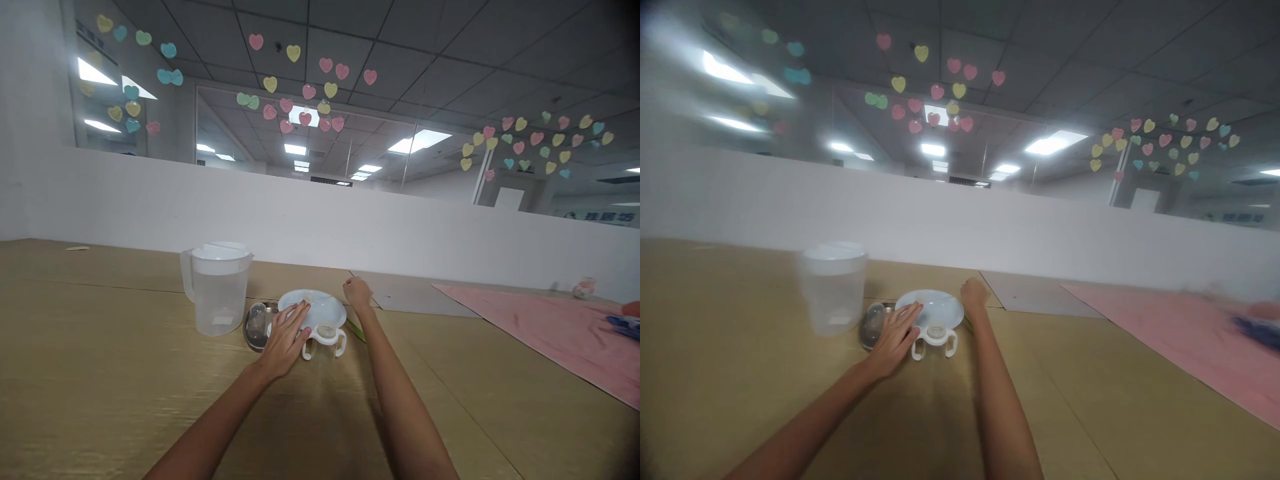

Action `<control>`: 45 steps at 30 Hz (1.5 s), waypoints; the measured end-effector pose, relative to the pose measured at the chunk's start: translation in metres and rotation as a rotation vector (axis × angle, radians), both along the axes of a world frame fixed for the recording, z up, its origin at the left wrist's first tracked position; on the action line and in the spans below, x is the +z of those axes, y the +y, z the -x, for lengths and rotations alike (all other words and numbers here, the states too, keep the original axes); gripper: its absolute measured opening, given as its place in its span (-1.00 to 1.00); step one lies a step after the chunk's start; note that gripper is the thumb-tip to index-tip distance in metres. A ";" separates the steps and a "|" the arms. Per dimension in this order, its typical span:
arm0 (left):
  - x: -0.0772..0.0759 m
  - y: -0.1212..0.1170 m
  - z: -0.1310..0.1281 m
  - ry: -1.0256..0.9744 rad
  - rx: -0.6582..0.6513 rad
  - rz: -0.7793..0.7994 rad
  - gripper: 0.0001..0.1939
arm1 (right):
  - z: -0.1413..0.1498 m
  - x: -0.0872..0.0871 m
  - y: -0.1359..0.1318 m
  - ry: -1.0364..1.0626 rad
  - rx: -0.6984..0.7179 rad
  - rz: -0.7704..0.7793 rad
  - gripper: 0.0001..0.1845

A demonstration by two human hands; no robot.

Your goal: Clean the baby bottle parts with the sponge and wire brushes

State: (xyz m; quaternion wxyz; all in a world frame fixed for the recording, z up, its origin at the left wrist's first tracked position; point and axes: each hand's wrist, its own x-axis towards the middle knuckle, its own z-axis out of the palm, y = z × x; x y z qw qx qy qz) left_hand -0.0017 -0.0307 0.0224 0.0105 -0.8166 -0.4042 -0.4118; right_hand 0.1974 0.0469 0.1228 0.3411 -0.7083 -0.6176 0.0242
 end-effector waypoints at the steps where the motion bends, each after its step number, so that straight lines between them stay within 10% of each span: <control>1: 0.000 0.000 0.000 -0.004 -0.001 0.001 -0.50 | 0.001 0.000 -0.001 -0.015 0.030 0.018 -0.66; 11: 0.003 -0.002 0.001 -0.071 -0.034 0.064 -0.51 | 0.038 0.003 -0.007 0.106 1.014 0.563 -0.79; 18: 0.007 -0.004 0.005 -0.112 -0.057 0.069 -0.51 | 0.047 -0.020 0.002 0.312 1.119 0.557 -0.76; 24: 0.007 -0.002 0.005 -0.120 0.022 0.095 -0.52 | 0.048 -0.020 0.002 0.397 1.147 0.589 -0.78; 30: 0.007 -0.005 0.003 -0.125 -0.013 0.039 -0.59 | 0.036 0.004 -0.004 0.527 0.933 0.205 -0.74; 36: 0.005 -0.012 -0.005 -0.095 -0.121 0.061 -0.65 | 0.016 0.005 0.007 -0.110 0.465 0.043 -0.74; 45: 0.006 -0.020 -0.009 -0.097 -0.158 0.082 -0.47 | 0.025 -0.032 0.018 -0.394 0.294 0.173 -0.77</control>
